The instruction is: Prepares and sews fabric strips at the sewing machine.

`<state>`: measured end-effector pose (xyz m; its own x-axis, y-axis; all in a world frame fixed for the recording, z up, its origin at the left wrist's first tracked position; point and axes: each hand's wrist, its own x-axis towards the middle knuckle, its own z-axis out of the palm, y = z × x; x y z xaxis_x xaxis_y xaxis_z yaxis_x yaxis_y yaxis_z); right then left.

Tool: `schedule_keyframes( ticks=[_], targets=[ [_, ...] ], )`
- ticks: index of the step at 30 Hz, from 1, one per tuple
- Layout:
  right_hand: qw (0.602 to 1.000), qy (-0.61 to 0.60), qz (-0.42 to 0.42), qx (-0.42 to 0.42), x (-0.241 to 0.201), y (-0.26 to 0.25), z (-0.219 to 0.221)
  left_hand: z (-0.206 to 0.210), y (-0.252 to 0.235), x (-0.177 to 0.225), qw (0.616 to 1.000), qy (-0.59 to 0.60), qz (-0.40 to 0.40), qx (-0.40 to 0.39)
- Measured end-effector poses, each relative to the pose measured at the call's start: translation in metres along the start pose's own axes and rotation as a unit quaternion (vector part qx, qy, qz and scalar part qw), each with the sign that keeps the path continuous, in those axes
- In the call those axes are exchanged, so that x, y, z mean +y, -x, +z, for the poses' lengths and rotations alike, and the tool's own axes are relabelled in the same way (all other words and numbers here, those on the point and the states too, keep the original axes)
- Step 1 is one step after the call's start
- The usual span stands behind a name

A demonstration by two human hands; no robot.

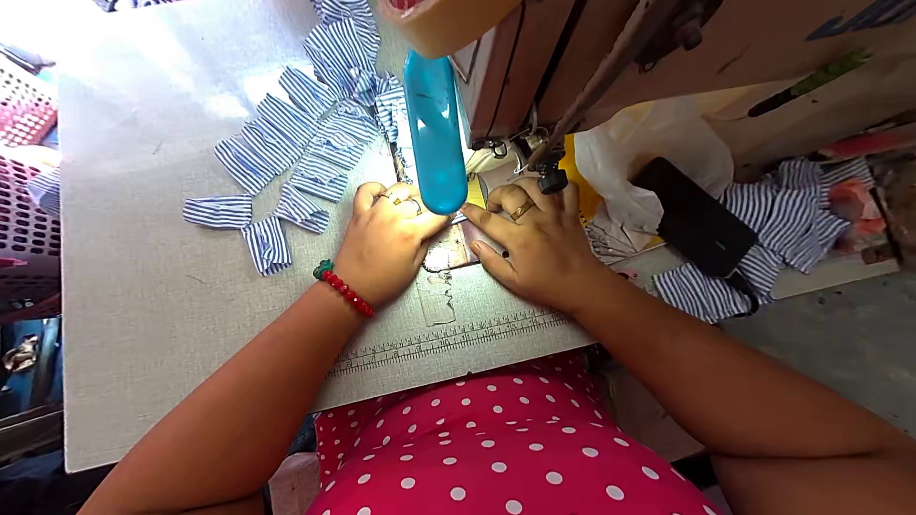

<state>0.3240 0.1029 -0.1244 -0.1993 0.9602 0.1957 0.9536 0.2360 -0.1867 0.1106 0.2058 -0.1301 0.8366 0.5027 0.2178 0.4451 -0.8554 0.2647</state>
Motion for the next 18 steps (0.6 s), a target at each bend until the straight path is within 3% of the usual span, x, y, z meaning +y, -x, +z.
schedule_keyframes(
  ticks=[9, 14, 18],
  targets=[
    [1.0, 0.016, -0.011, 0.014, -0.001, 0.001, 0.0, 0.0, -0.003, -0.007, 1.0, -0.005, 0.008, -0.001],
    [0.992, -0.066, -0.042, 0.101, 0.014, 0.021, -0.027, -0.001, -0.004, -0.009, 1.0, 0.003, 0.015, 0.001],
    [0.98, -0.002, 0.04, 0.192, 0.06, 0.071, -0.065, -0.002, -0.006, -0.012, 1.0, 0.0, 0.024, -0.005]
  ],
)
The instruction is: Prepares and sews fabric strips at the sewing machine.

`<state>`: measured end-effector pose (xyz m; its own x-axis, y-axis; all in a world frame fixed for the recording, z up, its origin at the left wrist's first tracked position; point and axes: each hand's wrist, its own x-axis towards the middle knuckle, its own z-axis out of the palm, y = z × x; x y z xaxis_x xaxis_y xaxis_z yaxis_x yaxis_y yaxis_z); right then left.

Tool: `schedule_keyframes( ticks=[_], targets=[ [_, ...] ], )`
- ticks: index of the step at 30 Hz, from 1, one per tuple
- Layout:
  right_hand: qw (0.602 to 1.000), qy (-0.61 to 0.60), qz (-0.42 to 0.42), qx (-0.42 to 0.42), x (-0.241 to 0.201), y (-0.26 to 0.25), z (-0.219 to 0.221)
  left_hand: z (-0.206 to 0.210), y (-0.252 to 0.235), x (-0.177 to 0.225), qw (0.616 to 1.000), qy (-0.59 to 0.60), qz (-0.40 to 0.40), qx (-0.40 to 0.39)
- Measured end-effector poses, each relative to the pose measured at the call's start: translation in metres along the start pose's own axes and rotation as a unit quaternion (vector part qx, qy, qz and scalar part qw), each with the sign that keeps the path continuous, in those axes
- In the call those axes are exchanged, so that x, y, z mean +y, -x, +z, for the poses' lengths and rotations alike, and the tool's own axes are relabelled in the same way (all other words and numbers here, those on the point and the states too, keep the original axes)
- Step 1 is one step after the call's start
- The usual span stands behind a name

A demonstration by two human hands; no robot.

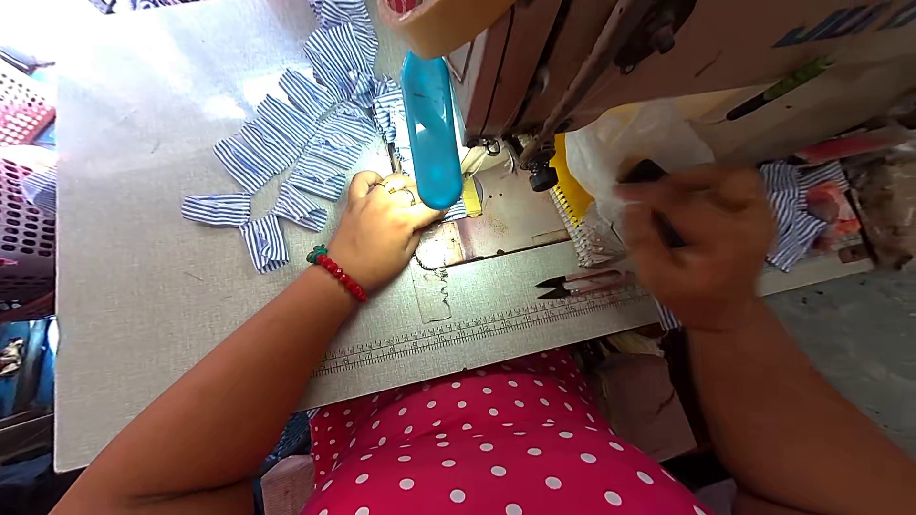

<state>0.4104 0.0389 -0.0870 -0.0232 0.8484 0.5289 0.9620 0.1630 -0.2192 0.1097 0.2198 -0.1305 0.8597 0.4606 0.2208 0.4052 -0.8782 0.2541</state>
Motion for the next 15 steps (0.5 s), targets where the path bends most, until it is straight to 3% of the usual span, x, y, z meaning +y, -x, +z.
schedule_keyframes(
  ticks=[3, 7, 15],
  targets=[
    [0.985, 0.12, 0.116, 0.038, 0.053, 0.026, -0.028, 0.0, -0.001, -0.003, 1.0, -0.006, 0.004, -0.008],
    [0.961, 0.155, 0.23, -0.012, 0.098, 0.039, -0.038, 0.0, -0.004, -0.005, 1.0, -0.003, -0.001, -0.001],
    [0.969, 0.143, 0.2, 0.038, 0.115, 0.057, -0.021, 0.0, -0.01, -0.012, 1.0, -0.003, -0.027, -0.003]
  ],
)
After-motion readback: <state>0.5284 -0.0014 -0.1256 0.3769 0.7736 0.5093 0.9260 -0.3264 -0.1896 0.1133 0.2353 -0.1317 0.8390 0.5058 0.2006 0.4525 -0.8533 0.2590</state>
